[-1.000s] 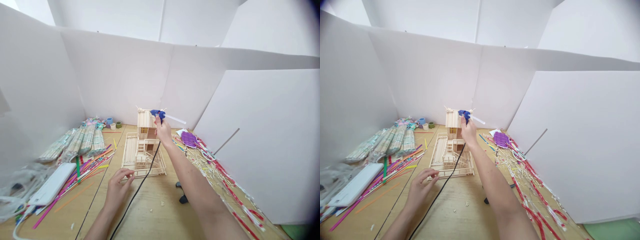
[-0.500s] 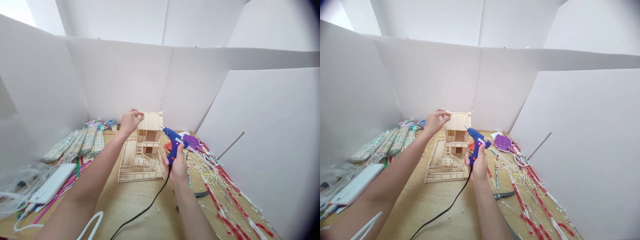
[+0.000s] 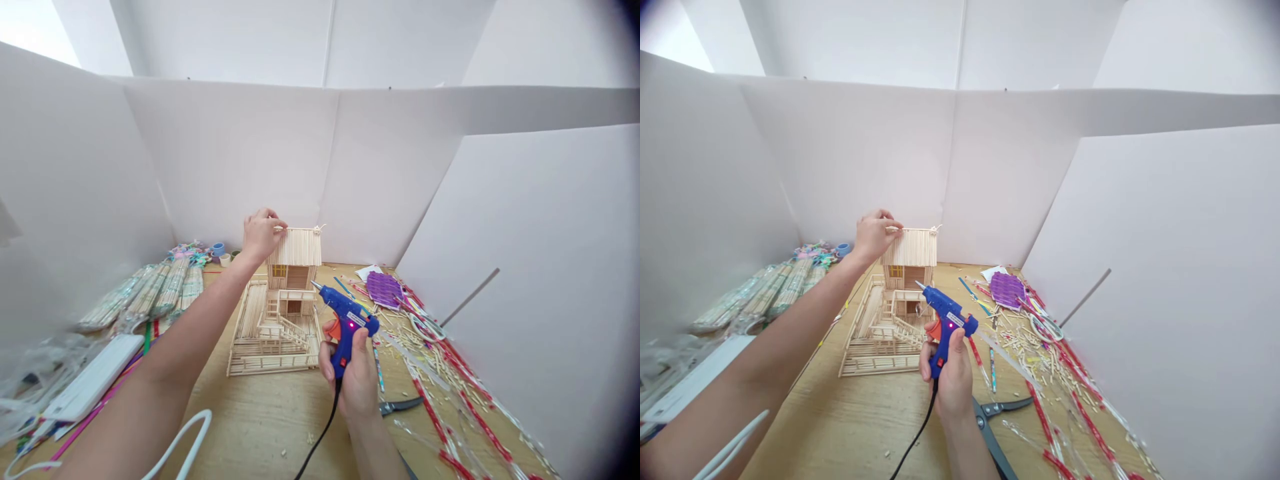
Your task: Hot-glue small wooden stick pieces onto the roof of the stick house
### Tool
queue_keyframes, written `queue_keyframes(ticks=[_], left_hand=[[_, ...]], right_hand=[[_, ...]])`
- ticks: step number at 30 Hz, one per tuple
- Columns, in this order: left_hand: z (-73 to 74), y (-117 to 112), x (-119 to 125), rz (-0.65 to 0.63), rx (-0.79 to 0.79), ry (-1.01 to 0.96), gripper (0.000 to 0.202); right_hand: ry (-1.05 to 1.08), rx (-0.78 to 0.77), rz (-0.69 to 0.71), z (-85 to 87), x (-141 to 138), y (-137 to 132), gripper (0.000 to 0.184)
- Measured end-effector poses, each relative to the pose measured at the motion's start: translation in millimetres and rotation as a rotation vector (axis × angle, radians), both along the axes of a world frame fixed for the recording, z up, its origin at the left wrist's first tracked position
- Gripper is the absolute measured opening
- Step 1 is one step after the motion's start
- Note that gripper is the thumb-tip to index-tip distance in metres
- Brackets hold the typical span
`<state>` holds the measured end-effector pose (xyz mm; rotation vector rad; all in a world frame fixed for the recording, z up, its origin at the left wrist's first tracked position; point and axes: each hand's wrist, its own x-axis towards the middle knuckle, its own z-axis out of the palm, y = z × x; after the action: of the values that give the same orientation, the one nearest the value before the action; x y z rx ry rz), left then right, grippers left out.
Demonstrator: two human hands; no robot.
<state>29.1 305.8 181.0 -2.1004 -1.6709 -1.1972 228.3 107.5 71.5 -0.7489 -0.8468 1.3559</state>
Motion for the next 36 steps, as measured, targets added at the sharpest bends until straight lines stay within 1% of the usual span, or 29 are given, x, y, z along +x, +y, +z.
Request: queue_keyframes(ticks=[5, 11, 19, 23, 31, 36], left_hand=[[0.3, 0.3, 1.3, 0.020, 0.006, 0.045, 0.010], [-1.5, 3.1, 0.2, 0.025, -0.006, 0.032, 0.012], [6.9, -0.5, 1.5, 0.071, -0.067, 0.072, 0.012], [7.5, -2.0, 1.9, 0.091, -0.065, 0.074, 0.012], [8.8, -2.0, 0.2, 0.070, -0.075, 0.044, 0.011], [8.8, -2.8, -1.4, 0.060, -0.045, 0.067, 0.012]], right_hand=[[0.028, -0.030, 0.039, -7.5, -1.2, -0.6, 0.064], [0.043, -0.025, 0.059, -12.4, 0.5, -0.9, 0.065], [0.053, -0.011, 0.075, -9.5, 0.4, -4.0, 0.068], [0.047, 0.011, 0.062, -10.1, 1.2, -5.6, 0.067], [0.062, 0.032, 0.046, -9.4, 1.1, -6.2, 0.068], [0.052, 0.038, 0.028, -7.2, 2.2, -6.7, 0.068]])
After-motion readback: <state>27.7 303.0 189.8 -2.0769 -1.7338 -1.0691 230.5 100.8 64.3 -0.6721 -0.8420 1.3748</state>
